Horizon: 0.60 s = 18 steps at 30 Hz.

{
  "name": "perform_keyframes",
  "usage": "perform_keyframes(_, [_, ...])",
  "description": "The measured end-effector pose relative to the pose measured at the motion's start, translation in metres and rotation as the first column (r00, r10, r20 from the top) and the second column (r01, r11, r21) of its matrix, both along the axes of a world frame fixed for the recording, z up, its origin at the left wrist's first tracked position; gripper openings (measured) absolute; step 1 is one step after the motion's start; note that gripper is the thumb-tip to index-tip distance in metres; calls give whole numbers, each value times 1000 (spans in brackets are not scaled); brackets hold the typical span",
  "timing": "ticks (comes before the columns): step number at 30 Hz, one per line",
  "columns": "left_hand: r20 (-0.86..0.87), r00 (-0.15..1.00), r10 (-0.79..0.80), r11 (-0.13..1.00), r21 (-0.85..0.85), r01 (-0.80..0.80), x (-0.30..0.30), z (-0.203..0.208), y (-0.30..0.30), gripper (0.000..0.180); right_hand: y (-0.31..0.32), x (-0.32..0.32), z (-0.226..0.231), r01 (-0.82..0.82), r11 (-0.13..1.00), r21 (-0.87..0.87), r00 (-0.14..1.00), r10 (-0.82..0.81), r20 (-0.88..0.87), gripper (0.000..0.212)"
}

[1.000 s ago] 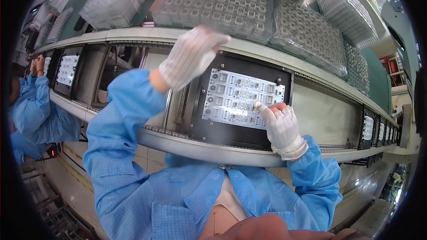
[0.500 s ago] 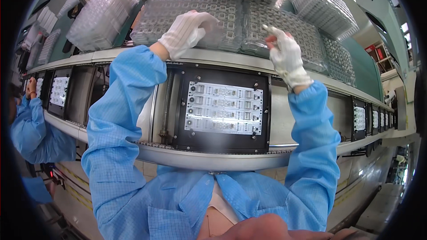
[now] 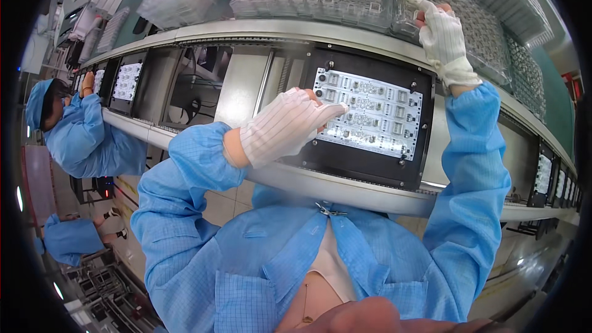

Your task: The person attaches small plastic components onto circuit boards on a conveyor line by hand, picking parts from overhead trays and pressing them into place, and shifts plastic component trays on the shelf.

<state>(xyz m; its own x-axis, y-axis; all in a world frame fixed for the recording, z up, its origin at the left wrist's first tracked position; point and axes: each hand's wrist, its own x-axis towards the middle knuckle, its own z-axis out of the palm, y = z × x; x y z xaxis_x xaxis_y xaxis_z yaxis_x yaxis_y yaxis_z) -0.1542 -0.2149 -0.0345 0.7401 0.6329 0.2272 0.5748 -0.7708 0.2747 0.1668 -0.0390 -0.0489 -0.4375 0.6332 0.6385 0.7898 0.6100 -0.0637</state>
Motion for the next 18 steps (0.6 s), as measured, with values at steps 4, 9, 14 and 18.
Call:
perform_keyframes(4, [-60, 998, -32, 998, 54, 36, 5, -4, 0, 48, -58, -14, -3, -53, 998, -32, 996, 51, -70, 47])
perform_keyframes(9, [-125, 991, -52, 998, 33, 57, 1, -3, -5, 45, -110, -10, -1, -137, 984, -115, 987, 125, -100, 46])
perform_keyframes(14, [-224, 974, -42, 993, 100, 65, 3, 4, -7, 40, -136, 0, -6, -151, 972, -179, 976, 117, -185, 47])
perform_keyframes(18, [-279, 959, -52, 996, -90, 28, -1, 5, -3, 44, -146, -2, -8, -161, 972, -173, 960, 114, -256, 48])
